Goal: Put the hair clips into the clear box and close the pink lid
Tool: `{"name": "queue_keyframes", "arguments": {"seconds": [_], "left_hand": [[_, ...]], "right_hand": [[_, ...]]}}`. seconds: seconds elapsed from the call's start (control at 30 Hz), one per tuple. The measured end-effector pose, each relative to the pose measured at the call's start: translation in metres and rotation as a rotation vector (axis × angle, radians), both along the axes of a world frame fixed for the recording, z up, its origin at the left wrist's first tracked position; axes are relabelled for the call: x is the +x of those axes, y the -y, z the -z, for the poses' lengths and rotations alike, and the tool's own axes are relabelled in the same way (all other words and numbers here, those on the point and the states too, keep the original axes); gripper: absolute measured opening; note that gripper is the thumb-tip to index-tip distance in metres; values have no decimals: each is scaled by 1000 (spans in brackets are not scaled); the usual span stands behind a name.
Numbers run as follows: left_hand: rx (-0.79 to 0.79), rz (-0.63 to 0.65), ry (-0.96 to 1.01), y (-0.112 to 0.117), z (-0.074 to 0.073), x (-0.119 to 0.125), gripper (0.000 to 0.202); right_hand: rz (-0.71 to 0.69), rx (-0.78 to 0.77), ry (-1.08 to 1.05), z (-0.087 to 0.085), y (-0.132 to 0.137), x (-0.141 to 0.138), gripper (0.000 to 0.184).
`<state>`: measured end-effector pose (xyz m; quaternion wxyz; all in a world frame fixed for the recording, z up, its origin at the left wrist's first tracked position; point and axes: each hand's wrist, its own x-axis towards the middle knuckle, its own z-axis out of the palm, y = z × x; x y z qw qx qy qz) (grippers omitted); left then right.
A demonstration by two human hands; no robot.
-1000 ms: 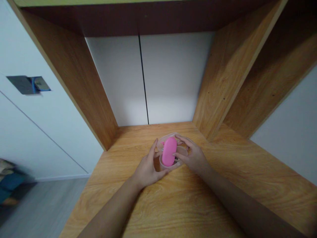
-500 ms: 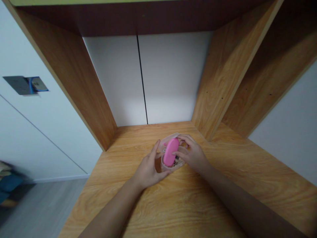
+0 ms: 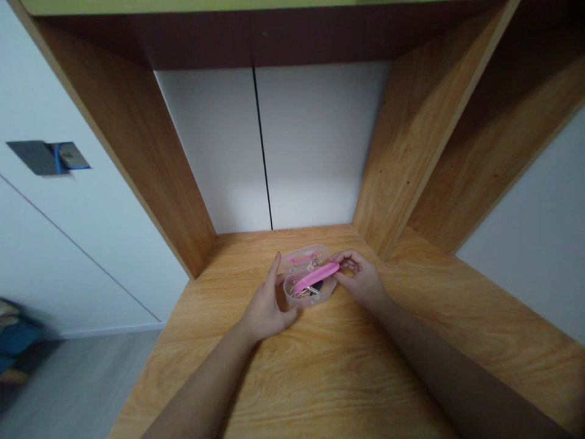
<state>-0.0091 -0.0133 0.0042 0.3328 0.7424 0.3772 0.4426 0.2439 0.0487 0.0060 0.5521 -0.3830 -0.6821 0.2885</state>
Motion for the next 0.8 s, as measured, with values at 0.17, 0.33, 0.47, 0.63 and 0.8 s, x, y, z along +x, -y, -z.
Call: {"name": "queue_keyframes", "arguments": {"seconds": [0.17,0.33,0.47,0.63,0.8], "left_hand": [[6,-68,-12,-2,0,-4,122],[2,-83,-27,-3,2,-4,121],[10,-72,-11,-3,3,-4,121],[18,-51,0,-3,0,-4,123],[27,-61,11,-3,0,-3,123]], "right_hand": [[-20,51,59,0,-3,6,16],[-23,71,77,1,-5,9,14],[-36,54,30,1,-5,9,13],[-17,43,-10,-1,-4,8,12],[7,72,26,-1,-5,10,11]]}}
